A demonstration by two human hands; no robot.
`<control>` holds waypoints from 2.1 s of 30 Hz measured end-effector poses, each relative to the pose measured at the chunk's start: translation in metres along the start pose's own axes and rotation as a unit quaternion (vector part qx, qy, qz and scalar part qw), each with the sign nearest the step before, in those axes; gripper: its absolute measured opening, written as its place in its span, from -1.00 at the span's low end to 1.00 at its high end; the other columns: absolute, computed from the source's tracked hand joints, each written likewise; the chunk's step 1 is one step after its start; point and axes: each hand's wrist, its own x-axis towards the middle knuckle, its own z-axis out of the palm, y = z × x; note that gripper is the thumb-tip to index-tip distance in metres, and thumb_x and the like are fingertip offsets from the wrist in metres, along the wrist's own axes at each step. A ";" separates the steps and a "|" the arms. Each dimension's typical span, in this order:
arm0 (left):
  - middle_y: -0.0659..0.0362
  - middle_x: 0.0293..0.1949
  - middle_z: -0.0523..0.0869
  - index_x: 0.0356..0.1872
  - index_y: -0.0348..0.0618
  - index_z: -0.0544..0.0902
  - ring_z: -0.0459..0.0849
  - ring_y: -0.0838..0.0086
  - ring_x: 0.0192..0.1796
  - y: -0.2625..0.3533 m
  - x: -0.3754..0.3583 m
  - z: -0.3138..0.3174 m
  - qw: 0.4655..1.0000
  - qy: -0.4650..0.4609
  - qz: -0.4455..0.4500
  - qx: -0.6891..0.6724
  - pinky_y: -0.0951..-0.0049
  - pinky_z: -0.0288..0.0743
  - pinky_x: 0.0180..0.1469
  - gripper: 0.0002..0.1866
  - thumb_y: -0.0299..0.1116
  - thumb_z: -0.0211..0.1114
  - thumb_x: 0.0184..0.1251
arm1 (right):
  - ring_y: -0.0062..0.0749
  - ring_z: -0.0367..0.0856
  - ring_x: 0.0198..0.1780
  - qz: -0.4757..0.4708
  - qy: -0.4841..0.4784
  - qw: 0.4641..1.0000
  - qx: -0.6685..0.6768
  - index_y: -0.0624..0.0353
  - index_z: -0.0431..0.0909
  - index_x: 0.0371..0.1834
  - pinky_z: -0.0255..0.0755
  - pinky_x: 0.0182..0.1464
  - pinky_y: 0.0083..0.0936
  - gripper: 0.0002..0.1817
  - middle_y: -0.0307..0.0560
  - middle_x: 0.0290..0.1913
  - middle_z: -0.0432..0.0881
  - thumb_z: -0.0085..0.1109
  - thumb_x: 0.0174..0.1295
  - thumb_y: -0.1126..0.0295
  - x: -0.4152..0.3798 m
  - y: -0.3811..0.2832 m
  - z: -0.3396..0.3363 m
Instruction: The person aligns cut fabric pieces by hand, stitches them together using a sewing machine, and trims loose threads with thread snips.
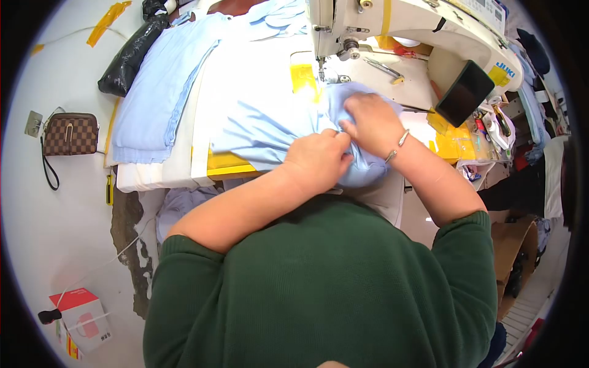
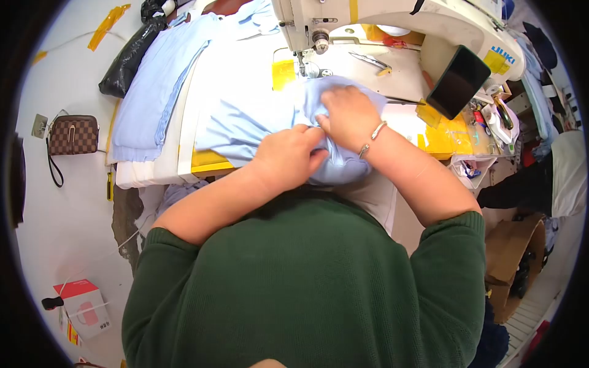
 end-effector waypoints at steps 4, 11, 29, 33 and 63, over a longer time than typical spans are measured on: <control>0.06 -0.31 0.67 -0.29 -0.11 0.63 0.68 0.09 -0.28 -0.001 0.001 -0.015 0.979 -0.122 0.045 -0.156 0.11 0.56 -0.21 -0.82 -0.24 0.32 0.25 | -0.02 0.52 0.20 -0.242 0.089 0.956 0.142 0.14 0.57 -0.06 0.41 0.25 -0.21 -0.71 0.04 0.12 0.58 0.21 0.10 0.50 0.010 0.016 0.023; 0.10 -0.23 0.68 -0.28 -0.08 0.66 0.65 0.12 -0.16 -0.060 0.033 -0.009 0.975 0.086 0.190 -0.082 0.19 0.52 -0.08 -0.84 -0.29 0.37 0.16 | -0.04 0.48 0.26 -0.355 0.124 0.925 0.046 0.03 0.58 0.08 0.42 0.22 -0.19 -0.58 0.03 0.26 0.50 0.29 0.09 0.30 0.052 0.025 0.025; 0.11 0.09 0.65 -0.12 -0.06 0.66 0.59 0.17 0.15 -0.098 0.044 -0.028 0.983 -0.061 0.173 -0.013 0.20 0.42 0.22 -0.66 -0.05 0.30 0.25 | 0.07 0.54 0.15 -0.229 0.105 0.966 0.051 0.14 0.59 0.00 0.42 0.21 -0.16 -0.65 0.14 0.11 0.60 0.15 0.09 0.51 0.030 0.063 0.017; 0.09 0.26 0.55 0.24 -0.01 0.55 0.45 0.16 0.32 -0.100 0.034 -0.028 0.992 -0.019 -0.015 0.125 0.16 0.28 0.34 -0.43 0.03 0.29 0.26 | -0.02 0.54 0.18 -0.080 0.167 0.981 -0.050 0.07 0.63 0.00 0.44 0.19 -0.17 -0.66 0.03 0.17 0.59 0.17 0.12 0.38 0.030 0.044 0.007; 0.11 -0.11 0.74 0.10 -0.27 0.64 0.65 0.54 -0.06 -0.175 -0.006 -0.094 0.768 0.427 -0.201 -0.433 0.52 0.52 0.04 -0.69 -0.35 0.04 0.54 | 0.16 0.17 0.50 -0.042 -0.024 0.999 -0.012 0.02 0.44 0.31 0.02 0.48 0.01 -0.28 0.11 0.44 0.33 0.34 0.07 -0.01 0.003 0.019 -0.016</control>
